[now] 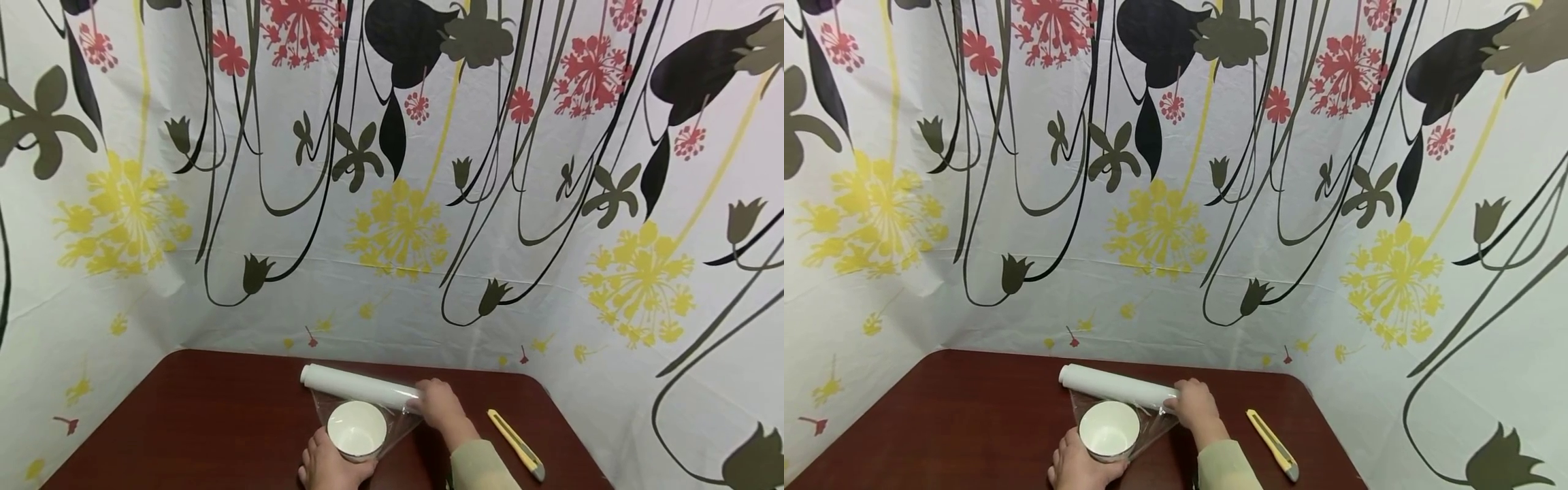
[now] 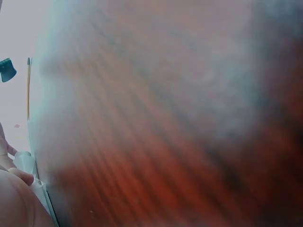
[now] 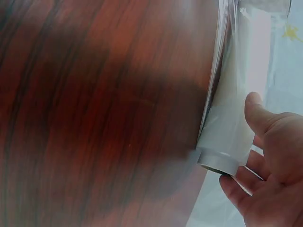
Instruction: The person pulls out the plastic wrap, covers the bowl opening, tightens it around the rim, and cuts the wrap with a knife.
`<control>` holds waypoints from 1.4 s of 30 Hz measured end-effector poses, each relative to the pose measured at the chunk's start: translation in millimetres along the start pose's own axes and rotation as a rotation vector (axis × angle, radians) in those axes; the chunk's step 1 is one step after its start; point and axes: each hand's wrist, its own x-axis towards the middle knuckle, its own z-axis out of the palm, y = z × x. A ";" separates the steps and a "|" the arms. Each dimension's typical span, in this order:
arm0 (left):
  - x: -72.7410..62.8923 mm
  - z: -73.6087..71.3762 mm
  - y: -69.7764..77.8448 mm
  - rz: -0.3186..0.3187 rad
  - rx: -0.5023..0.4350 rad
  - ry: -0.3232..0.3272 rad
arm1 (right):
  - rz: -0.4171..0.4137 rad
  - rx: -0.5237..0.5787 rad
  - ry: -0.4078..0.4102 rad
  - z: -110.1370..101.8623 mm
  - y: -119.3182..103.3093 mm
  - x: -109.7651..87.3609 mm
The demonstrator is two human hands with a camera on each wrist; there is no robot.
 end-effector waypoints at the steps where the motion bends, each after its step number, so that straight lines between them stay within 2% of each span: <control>1: 0.0 -0.6 -0.1 -0.008 -0.001 -0.013 | 0.003 -0.004 -0.003 -1.1 1.3 -0.6; 4: 0.9 -1.9 -0.4 -0.031 0.001 -0.045 | 0.024 -0.019 -0.008 -4.8 4.0 -3.1; 10: 3.4 -4.1 -3.4 -0.027 -0.003 -0.051 | 0.095 -0.027 -0.055 -10.0 8.4 -9.0; 19: 17.2 -13.7 -13.4 0.050 -0.007 -0.096 | 0.195 -0.055 -0.099 -16.4 6.8 -15.8; 22: 24.7 -18.0 -17.7 0.093 -0.015 -0.129 | 0.244 -0.032 -0.133 -19.7 5.9 -20.2; 26: 34.2 -23.9 -21.5 0.119 -0.008 -0.189 | 0.289 0.007 -0.176 -23.4 7.5 -26.0; 31: 41.5 -29.9 -21.5 0.172 0.024 -0.241 | 0.287 -0.002 -0.223 -29.8 11.5 -36.3; 35: 46.8 -35.8 -22.5 0.229 0.042 -0.290 | 0.268 -0.049 -0.266 -34.8 11.2 -46.1; 42: 70.5 -48.8 -25.3 0.352 0.050 -0.420 | 0.238 -0.128 -0.354 -46.4 -0.7 -66.6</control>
